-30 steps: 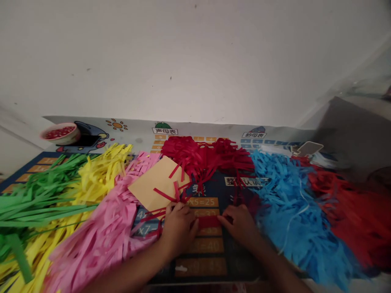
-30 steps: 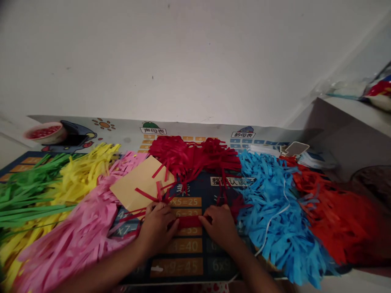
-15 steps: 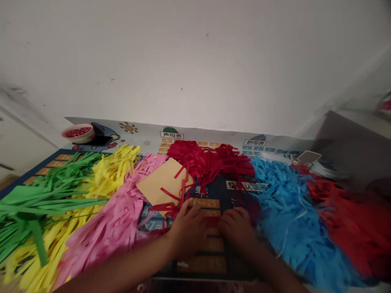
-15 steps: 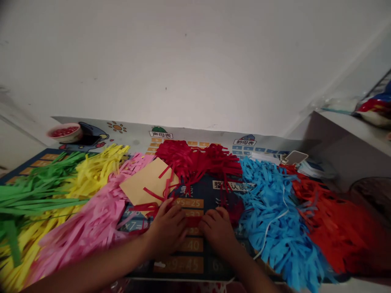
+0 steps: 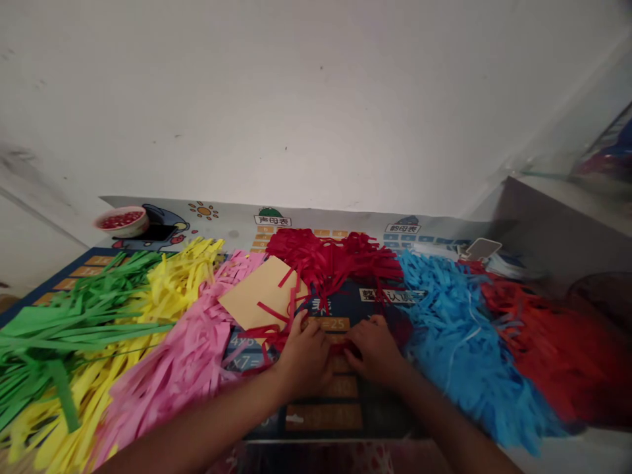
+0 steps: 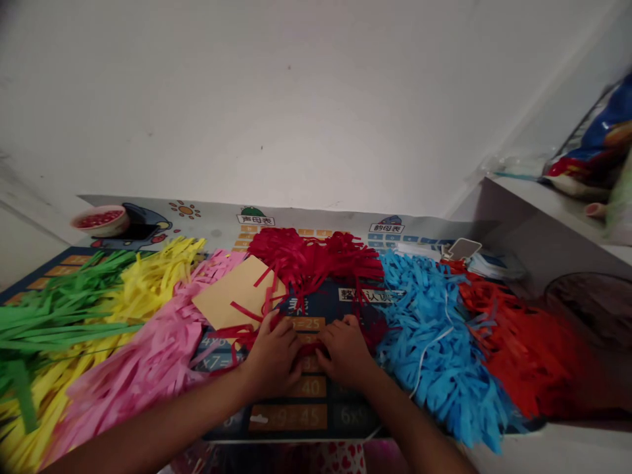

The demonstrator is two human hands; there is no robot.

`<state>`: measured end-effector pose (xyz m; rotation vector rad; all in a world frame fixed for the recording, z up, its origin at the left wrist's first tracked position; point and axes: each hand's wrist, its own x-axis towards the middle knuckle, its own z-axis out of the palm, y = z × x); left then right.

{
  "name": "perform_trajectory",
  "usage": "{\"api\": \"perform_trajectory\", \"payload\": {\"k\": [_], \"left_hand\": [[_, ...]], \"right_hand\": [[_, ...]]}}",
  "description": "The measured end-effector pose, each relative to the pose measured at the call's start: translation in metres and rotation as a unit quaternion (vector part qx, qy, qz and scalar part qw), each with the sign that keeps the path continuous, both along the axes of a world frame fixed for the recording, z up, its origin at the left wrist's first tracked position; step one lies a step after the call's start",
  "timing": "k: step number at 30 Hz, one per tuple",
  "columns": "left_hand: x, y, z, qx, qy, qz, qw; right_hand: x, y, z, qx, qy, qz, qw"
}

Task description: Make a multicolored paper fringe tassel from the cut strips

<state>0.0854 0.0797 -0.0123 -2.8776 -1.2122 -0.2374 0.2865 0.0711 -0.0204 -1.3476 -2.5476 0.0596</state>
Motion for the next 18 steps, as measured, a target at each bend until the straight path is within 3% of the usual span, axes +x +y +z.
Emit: {"api": "perform_trajectory", "payload": {"k": [4, 10, 18], "left_hand": [[-0.001, 0.001, -0.001, -0.010, -0.005, 0.012, 1.000], [-0.007, 0.003, -0.008, -0.014, -0.064, 0.022, 0.998], [-0.014, 0.001, -0.030, 0.031, -0.085, -0.003, 0.996]], "right_hand": [[0.000, -0.003, 0.005, -0.020, 0.022, -0.015, 0.999], [0.001, -0.004, -0.007, 0.016, 0.049, 0.001, 0.999], [0.021, -0.008, -0.023, 0.060, 0.080, 0.010, 0.995]]}}
